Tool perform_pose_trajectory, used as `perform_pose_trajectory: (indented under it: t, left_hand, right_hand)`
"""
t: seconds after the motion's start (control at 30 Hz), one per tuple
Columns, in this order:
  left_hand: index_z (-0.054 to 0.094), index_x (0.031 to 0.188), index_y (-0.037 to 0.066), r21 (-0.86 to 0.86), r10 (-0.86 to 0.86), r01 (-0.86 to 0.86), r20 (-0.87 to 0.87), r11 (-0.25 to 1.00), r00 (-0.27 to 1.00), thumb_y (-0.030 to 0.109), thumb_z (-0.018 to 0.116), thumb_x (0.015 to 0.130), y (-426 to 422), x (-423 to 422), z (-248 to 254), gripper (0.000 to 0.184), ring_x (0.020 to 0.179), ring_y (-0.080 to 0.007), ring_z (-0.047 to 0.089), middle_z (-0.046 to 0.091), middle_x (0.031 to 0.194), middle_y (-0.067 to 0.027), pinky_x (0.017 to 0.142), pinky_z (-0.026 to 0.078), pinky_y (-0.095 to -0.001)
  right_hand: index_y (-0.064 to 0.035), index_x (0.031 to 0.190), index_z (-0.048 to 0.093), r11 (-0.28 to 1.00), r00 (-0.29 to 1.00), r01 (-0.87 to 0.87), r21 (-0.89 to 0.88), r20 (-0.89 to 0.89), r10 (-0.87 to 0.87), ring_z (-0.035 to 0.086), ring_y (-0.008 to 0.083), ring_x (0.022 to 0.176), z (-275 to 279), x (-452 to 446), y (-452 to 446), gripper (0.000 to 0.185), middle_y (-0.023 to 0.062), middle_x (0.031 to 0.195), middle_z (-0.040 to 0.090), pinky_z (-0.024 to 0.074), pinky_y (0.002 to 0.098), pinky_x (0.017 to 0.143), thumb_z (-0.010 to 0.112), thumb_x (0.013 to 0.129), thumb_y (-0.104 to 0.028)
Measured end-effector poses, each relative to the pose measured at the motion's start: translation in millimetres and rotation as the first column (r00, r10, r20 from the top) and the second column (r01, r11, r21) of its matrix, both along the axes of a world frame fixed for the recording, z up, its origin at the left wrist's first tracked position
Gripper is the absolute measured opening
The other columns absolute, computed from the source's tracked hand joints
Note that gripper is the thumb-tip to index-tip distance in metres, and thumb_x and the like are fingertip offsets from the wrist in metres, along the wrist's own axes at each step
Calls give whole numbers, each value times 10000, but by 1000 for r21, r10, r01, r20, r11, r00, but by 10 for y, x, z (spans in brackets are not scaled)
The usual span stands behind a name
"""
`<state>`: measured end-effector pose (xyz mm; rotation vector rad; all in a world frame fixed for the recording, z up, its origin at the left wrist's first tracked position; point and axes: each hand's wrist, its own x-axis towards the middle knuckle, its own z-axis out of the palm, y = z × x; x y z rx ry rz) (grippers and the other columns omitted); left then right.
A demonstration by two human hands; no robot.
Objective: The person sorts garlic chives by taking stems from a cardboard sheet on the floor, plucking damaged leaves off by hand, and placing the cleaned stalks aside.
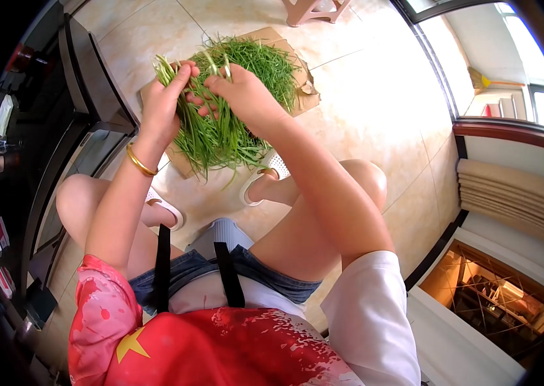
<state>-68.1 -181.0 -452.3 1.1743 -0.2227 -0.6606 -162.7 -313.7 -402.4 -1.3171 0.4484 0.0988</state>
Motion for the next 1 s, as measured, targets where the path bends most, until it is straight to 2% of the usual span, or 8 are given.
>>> perform_pose_trajectory:
  t: [0.17, 0.27, 0.4, 0.47, 0.6, 0.77, 0.87, 1.0]
  left_hand:
    - [560, 995, 39, -178, 63, -74, -68, 981, 996, 227, 508, 975, 67, 198, 41, 196, 942, -198, 624, 609, 937, -56, 762, 472, -297]
    - [529, 1012, 27, -306, 125, -218, -295, 927, 947, 182, 523, 964, 141, 374, 61, 162, 947, -249, 616, 593, 907, -76, 874, 510, -428]
    - [527, 1035, 28, -432, 61, -195, -305, 881, 950, 157, 522, 965, 279, 636, -43, 147, 976, -261, 594, 594, 922, -88, 928, 494, -467]
    - [527, 1042, 28, -415, 95, -238, -337, 878, 937, 157, 522, 965, 291, 631, 31, 150, 945, -257, 592, 596, 927, -87, 937, 490, -471]
    - [510, 1082, 28, -432, 94, -259, -368, 864, 925, 167, 498, 978, 277, 585, 128, 174, 885, -236, 587, 604, 965, -83, 987, 461, -495]
    - [488, 1127, 43, -686, -205, -23, -249, 727, 947, 186, 450, 1001, 342, 619, 67, 194, 726, -147, 510, 522, 863, -23, 911, 459, -414]
    - [491, 1130, 54, -802, -368, 32, -237, 597, 899, 194, 429, 1011, 355, 600, 139, 193, 631, -96, 402, 422, 784, 16, 808, 435, -344]
    - [516, 1087, 57, -884, -529, 93, -187, 458, 828, 187, 406, 1017, 389, 618, 221, 185, 578, -67, 334, 356, 733, 36, 661, 376, -267]
  right_hand:
    - [29, 1065, 536, 996, 993, 92, 19, 69, -93, 600, 211, 1022, -117, 23, -175, 277, 146, 1065, 636, 495, 320, 825, 448, 992, -224]
    - [20, 1075, 538, 983, 980, 182, 28, 75, -183, 570, 214, 1078, -129, 30, -268, 272, 143, 1095, 620, 475, 338, 871, 433, 1001, -219]
    - [-16, 1020, 586, 889, 965, 244, -388, 183, -186, 580, 160, 848, -167, 30, -420, 300, 57, 885, 625, 463, 320, 703, 460, 978, -285]
    - [-37, 1019, 595, 611, 938, 315, -726, 142, -315, 563, 166, 718, -8, 30, -442, 316, 48, 784, 620, 447, 338, 672, 449, 972, -314]
    - [-53, 1018, 599, 530, 890, 443, -723, 284, -357, 527, 139, 634, 109, -10, -567, 322, 37, 671, 546, 436, 325, 612, 443, 970, -330]
    - [-53, 1005, 593, 709, 923, 378, -596, 186, -336, 459, 98, 629, 67, 49, -458, 293, -4, 672, 507, 396, 270, 599, 477, 971, -319]
    - [-19, 1012, 550, 907, 957, 267, -326, 198, -211, 397, 74, 613, 94, 40, -355, 254, -33, 656, 438, 395, 231, 660, 465, 993, -258]
    - [-18, 1031, 551, 929, 958, 214, -302, 250, -140, 468, 101, 668, 124, 46, -308, 258, -11, 693, 518, 422, 255, 712, 444, 1000, -251]
